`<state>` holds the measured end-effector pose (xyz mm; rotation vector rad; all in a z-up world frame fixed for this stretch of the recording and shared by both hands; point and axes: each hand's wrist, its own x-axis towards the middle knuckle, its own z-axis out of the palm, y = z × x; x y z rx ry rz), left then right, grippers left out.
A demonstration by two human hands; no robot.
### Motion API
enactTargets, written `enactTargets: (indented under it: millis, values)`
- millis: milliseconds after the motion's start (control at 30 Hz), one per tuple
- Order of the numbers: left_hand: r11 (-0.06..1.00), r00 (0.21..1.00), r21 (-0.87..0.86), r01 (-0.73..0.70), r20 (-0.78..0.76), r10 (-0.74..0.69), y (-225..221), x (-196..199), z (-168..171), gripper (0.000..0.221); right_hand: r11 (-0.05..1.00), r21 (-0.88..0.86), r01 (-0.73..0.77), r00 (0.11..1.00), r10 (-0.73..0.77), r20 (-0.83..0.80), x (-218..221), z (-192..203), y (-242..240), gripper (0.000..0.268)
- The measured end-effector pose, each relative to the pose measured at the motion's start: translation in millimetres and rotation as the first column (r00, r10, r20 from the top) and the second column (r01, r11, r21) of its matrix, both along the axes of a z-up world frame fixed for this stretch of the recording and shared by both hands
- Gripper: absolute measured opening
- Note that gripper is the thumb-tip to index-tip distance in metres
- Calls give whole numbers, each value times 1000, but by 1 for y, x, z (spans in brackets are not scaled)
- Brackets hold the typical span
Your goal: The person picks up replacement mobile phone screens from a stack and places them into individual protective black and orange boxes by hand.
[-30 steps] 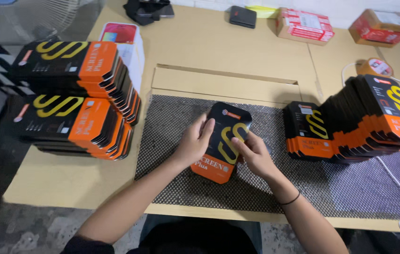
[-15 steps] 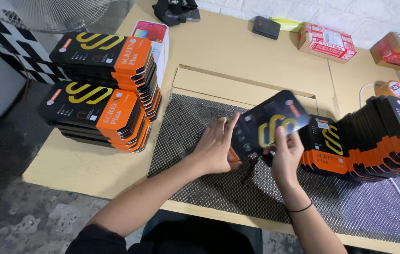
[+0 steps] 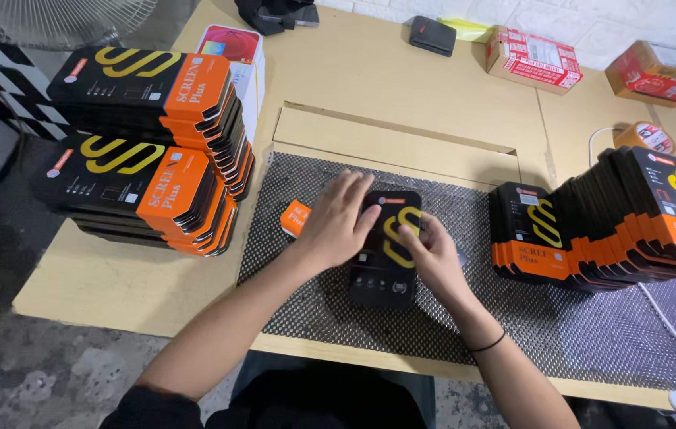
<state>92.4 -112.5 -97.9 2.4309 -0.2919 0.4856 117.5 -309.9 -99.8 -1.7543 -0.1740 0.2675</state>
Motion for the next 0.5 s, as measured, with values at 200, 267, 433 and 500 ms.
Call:
enactTargets:
  millis: [200,267,433,500]
  values:
    - [982,983,53,183,-7,-183,-24,7,-42,61,807,-576,-133,977,205,60,18,-31,-14,67]
    - [981,983,62,182,-28,-180,-25,9,-42,64,770,-622,-141,972,226,59,7,-13,-13,64]
    - [960,982,207,190,-57,-182,-32,14,-49,66,721,-685,-102,968,231,99,-4,22,-11,46]
    - [951,988,267,154,-40,-149,-34,16,-55,63,805,-576,-139,982,187,24,2,15,-20,50]
